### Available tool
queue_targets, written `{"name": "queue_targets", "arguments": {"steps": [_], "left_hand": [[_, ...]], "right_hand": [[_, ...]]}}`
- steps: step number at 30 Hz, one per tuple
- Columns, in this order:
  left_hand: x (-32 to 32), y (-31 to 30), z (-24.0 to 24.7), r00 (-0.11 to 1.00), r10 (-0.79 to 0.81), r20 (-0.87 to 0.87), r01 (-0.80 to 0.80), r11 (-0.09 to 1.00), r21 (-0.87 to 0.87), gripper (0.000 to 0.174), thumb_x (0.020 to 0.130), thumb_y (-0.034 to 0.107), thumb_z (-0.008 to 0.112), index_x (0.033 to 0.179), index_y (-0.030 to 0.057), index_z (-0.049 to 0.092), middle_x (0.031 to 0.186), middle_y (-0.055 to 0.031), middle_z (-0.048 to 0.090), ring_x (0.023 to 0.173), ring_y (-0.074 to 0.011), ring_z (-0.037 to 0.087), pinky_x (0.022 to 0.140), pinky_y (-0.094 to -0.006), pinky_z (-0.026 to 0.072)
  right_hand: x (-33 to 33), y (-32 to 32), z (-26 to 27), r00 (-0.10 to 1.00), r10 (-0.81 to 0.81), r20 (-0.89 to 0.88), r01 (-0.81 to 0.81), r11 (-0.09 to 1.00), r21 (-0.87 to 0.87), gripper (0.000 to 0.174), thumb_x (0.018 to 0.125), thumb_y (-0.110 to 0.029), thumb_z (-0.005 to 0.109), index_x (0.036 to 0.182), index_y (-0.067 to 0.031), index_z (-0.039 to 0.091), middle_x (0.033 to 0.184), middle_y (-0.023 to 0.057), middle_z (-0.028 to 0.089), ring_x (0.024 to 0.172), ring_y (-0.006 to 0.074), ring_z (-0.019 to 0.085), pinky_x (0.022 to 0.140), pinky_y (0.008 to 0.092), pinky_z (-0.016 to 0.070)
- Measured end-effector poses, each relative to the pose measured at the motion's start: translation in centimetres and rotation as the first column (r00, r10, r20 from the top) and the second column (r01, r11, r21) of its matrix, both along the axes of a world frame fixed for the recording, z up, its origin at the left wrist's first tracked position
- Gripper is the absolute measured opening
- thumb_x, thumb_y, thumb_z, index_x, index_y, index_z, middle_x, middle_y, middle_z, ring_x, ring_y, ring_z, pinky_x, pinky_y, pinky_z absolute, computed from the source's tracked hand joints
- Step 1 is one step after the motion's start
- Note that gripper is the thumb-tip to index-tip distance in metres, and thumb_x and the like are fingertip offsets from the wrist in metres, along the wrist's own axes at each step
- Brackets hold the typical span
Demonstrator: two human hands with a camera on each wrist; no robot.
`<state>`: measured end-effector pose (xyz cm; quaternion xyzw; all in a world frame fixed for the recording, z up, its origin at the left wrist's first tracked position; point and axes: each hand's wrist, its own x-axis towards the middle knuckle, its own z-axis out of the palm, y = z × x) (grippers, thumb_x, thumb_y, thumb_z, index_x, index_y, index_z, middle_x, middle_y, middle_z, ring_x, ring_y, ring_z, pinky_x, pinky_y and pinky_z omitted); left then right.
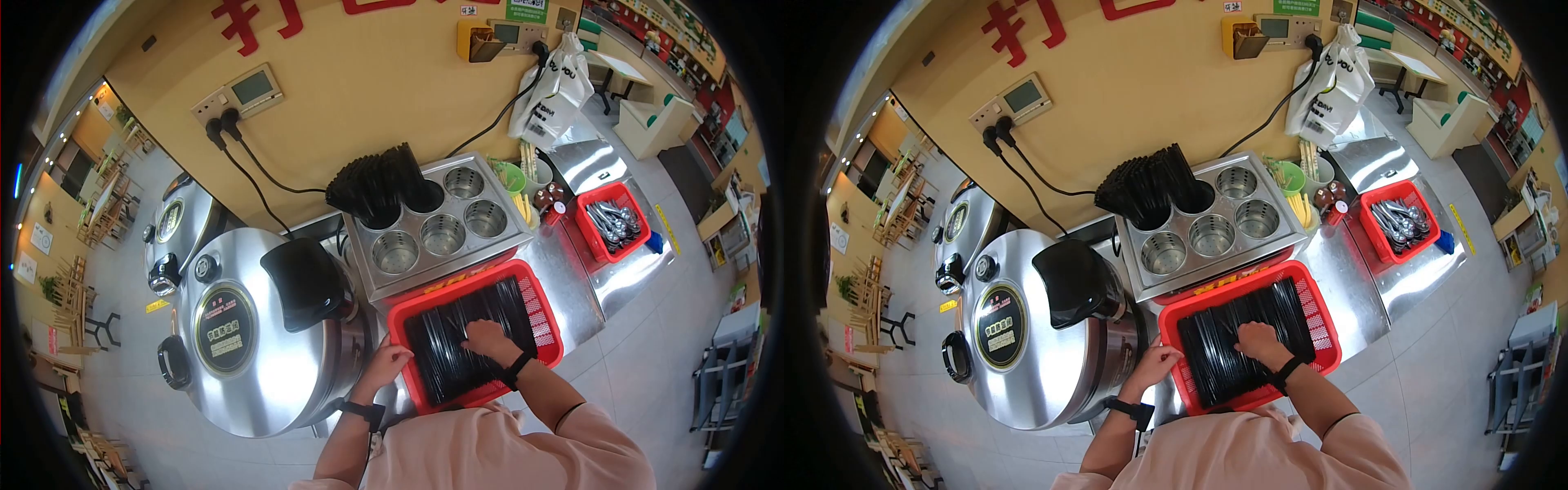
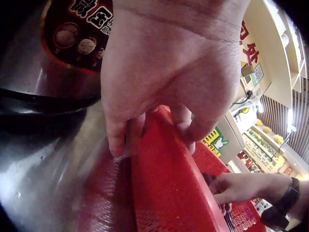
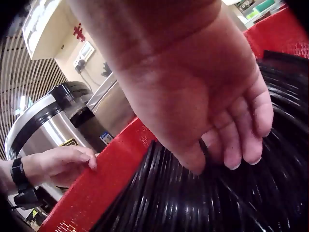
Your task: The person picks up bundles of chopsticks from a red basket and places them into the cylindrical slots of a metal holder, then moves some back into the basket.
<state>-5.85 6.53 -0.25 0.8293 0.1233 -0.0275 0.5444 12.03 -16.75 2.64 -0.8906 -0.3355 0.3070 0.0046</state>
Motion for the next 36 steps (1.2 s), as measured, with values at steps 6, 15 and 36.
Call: {"name": "queue_targets", "arguments": {"steps": [6,15,36], "left_hand": [[-0.1,-0.1,0.1,1.000,0.013,-0.014,-0.013,1.000,-0.007,0.016,0.088,0.014,0.064,0.095,0.0044,0.074,0.126,-0.0151,0.055,0.116,-0.0296,0.059,0.098,-0.0357,0.0461],[0.0,-0.1,0.2,1.000,0.008,-0.009,-0.008,0.999,-0.034,0.015,0.087,0.013,0.064,0.095,0.0046,0.074,0.127,-0.0153,0.054,0.117,-0.0300,0.058,0.100,-0.0359,0.0455],[0.1,0.2,0.2,0.999,-0.021,-0.033,0.021,1.000,0.002,0.017,0.089,0.016,0.064,0.097,0.0051,0.075,0.141,-0.0191,0.046,0.111,-0.0292,0.062,0.094,-0.0345,0.0489]], "right_hand": [[0.4,0.4,-0.6,0.992,-0.127,0.022,0.129,0.988,-0.082,0.039,0.086,-0.039,0.070,0.100,-0.0028,0.072,0.103,0.0199,0.071,0.100,0.0354,0.069,0.087,0.0454,0.0552],[1.8,-1.8,-0.2,0.950,-0.281,0.135,0.285,0.958,-0.011,0.038,0.089,-0.039,0.067,0.105,-0.0041,0.070,0.104,0.0175,0.071,0.101,0.0346,0.069,0.087,0.0449,0.0555],[1.9,-1.6,-1.8,0.987,-0.153,0.038,0.153,0.988,0.016,0.041,0.087,-0.040,0.071,0.104,-0.0031,0.070,0.105,0.0185,0.071,0.103,0.0350,0.068,0.089,0.0458,0.0547]]}}
